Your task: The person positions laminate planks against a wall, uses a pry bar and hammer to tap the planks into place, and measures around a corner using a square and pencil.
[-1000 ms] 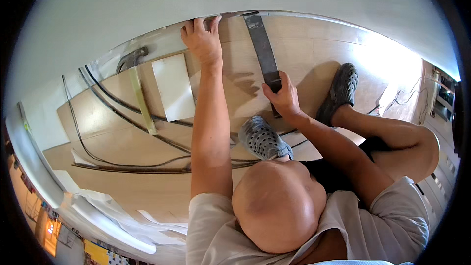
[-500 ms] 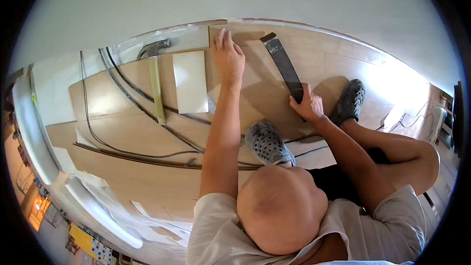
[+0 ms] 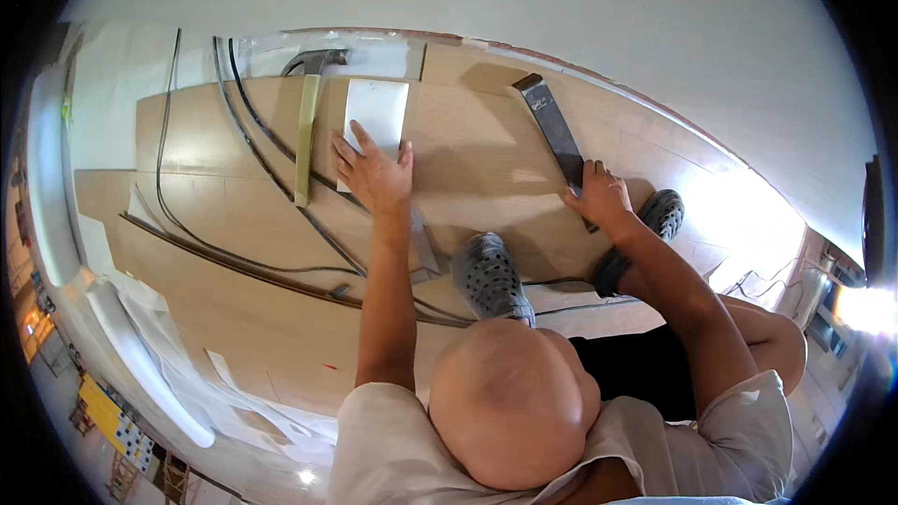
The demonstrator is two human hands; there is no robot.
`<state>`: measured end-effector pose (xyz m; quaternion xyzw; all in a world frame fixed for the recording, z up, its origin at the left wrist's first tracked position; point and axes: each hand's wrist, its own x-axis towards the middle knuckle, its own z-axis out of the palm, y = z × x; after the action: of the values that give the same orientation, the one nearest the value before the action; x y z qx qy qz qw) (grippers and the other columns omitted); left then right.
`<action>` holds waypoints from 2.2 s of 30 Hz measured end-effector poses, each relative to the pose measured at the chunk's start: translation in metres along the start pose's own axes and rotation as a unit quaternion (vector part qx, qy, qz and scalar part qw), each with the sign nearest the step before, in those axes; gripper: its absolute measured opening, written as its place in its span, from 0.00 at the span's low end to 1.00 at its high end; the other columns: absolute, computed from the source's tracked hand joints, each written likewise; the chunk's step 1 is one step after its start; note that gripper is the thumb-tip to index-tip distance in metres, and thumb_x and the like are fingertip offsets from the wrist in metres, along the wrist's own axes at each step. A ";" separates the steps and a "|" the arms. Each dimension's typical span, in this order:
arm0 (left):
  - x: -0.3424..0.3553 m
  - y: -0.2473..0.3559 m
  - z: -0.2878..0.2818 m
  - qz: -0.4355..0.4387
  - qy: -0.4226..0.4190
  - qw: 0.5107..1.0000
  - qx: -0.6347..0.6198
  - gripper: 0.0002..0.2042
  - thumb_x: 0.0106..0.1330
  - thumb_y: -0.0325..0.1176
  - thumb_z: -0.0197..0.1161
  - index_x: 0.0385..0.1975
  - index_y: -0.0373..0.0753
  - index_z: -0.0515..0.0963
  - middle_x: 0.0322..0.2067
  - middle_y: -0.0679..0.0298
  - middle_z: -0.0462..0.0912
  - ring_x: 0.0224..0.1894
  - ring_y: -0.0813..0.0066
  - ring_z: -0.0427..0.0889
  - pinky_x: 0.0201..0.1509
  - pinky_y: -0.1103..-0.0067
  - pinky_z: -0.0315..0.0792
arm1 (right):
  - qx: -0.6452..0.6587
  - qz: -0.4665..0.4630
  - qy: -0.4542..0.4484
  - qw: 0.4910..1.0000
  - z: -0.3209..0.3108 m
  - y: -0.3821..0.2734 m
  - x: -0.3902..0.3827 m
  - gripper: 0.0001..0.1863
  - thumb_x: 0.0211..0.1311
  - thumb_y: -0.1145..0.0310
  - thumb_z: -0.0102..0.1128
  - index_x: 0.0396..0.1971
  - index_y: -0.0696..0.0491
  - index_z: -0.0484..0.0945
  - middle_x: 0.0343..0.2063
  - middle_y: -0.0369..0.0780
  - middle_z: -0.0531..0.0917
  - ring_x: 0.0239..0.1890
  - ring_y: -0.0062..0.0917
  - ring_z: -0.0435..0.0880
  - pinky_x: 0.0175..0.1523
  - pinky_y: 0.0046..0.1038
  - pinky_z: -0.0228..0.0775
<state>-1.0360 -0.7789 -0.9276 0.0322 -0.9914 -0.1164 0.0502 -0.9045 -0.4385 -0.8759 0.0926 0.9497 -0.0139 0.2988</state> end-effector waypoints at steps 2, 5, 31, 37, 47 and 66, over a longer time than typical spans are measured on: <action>0.000 -0.013 0.006 -0.013 -0.018 0.999 -0.025 0.47 0.52 0.53 0.75 0.69 0.35 0.61 0.63 0.39 0.66 0.63 0.41 0.66 0.67 0.54 0.60 | -0.023 -0.010 -0.016 1.000 -0.005 0.002 0.002 0.32 0.58 0.46 0.61 0.44 0.63 0.72 0.41 0.52 0.80 0.41 0.46 0.86 0.47 0.42 0.79; 0.006 -0.018 -0.002 -0.024 -0.034 0.999 -0.027 0.48 0.51 0.53 0.75 0.69 0.33 0.61 0.61 0.39 0.68 0.60 0.41 0.68 0.65 0.53 0.61 | -0.043 -0.021 -0.035 0.998 -0.008 0.004 0.006 0.32 0.59 0.45 0.60 0.44 0.63 0.73 0.41 0.50 0.80 0.41 0.45 0.86 0.48 0.42 0.79; -0.041 -0.038 -0.051 -0.112 0.070 0.965 -0.227 0.27 0.58 0.39 0.72 0.55 0.33 0.73 0.54 0.48 0.75 0.58 0.49 0.73 0.64 0.63 0.67 | 0.042 -0.277 0.156 0.947 -0.030 -0.002 0.016 0.61 0.44 0.56 0.77 0.75 0.54 0.46 0.65 0.53 0.61 0.66 0.51 0.61 0.70 0.52 0.55; -0.091 -0.049 -0.051 -0.041 -0.121 0.984 -0.121 0.25 0.56 0.45 0.73 0.45 0.33 0.75 0.44 0.50 0.77 0.47 0.50 0.77 0.51 0.62 0.74 | 0.028 -0.222 0.152 0.963 -0.021 0.037 0.021 0.61 0.43 0.58 0.79 0.75 0.53 0.47 0.64 0.53 0.63 0.64 0.51 0.63 0.67 0.51 0.59; -0.107 -0.012 -0.036 -0.189 -0.175 0.957 -0.135 0.19 0.60 0.40 0.68 0.43 0.35 0.73 0.37 0.50 0.81 0.37 0.50 0.82 0.41 0.61 0.77 | 0.076 -0.254 0.157 0.951 -0.029 0.020 0.024 0.46 0.58 0.58 0.68 0.73 0.53 0.54 0.68 0.52 0.59 0.68 0.50 0.60 0.69 0.49 0.59; -0.087 0.016 -0.065 -0.248 -0.212 0.726 -0.605 0.21 0.72 0.46 0.60 0.30 0.30 0.81 0.16 0.62 0.78 0.16 0.75 0.75 0.21 0.76 0.68 | 0.153 -0.435 0.159 0.873 -0.040 -0.175 0.008 0.25 0.52 0.75 0.66 0.53 0.55 0.73 0.47 0.47 0.76 0.50 0.43 0.77 0.53 0.44 0.71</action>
<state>-0.9432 -0.7720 -0.8688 0.2138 -0.6521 -0.7040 -0.1829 -0.9658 -0.6060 -0.8523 -0.2842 0.9147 -0.2730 0.0893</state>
